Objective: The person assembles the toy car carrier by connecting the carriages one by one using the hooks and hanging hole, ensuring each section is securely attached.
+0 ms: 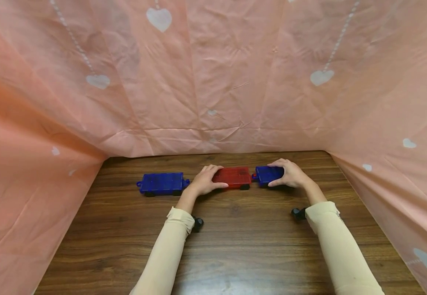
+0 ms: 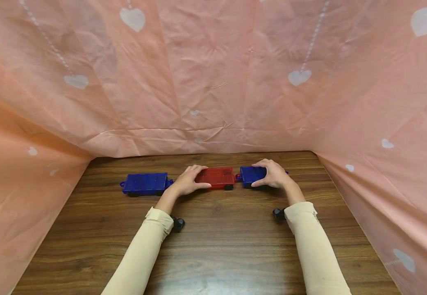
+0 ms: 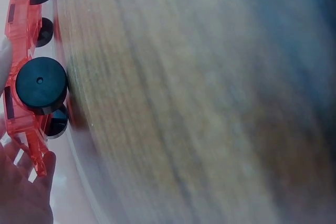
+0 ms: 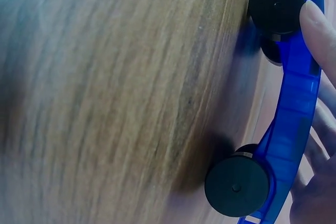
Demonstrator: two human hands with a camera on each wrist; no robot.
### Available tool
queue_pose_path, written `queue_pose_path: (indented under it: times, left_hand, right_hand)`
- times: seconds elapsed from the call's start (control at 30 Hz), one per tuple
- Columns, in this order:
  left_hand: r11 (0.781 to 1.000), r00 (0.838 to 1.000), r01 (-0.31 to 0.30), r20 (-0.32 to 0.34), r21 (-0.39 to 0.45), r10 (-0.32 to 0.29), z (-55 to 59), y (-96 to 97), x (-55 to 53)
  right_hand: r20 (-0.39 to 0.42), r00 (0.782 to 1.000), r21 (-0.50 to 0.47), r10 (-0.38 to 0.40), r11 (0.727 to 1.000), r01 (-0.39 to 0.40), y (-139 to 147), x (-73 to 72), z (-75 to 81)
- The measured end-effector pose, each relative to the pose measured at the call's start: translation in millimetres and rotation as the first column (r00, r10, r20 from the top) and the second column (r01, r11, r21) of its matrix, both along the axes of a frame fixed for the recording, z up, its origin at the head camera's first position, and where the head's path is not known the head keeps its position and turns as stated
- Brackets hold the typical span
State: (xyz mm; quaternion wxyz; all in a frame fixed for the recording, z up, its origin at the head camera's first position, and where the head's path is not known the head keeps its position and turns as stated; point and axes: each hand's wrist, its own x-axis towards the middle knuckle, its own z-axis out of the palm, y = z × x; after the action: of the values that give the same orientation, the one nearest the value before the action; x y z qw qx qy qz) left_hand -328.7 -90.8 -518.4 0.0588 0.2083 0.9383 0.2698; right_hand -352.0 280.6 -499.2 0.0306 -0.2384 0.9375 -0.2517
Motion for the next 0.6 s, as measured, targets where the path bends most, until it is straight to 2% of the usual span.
queue_pose_path:
  times: [0.3,0.6]
  left_hand:
    - [1.000,1.000,-0.003,-0.013,-0.004,0.003,2.9,0.4,2.4]
    - [1.000,1.000,-0.003,0.001,-0.003,0.003,0.0,0.3,1.2]
  right_hand:
    - [0.027,0.999,0.014,-0.028,1.000,0.028,-0.6,1.1,1.2]
    - [0.039,0.999,0.016,-0.035,0.999,0.034,-0.1,3.5,0.7]
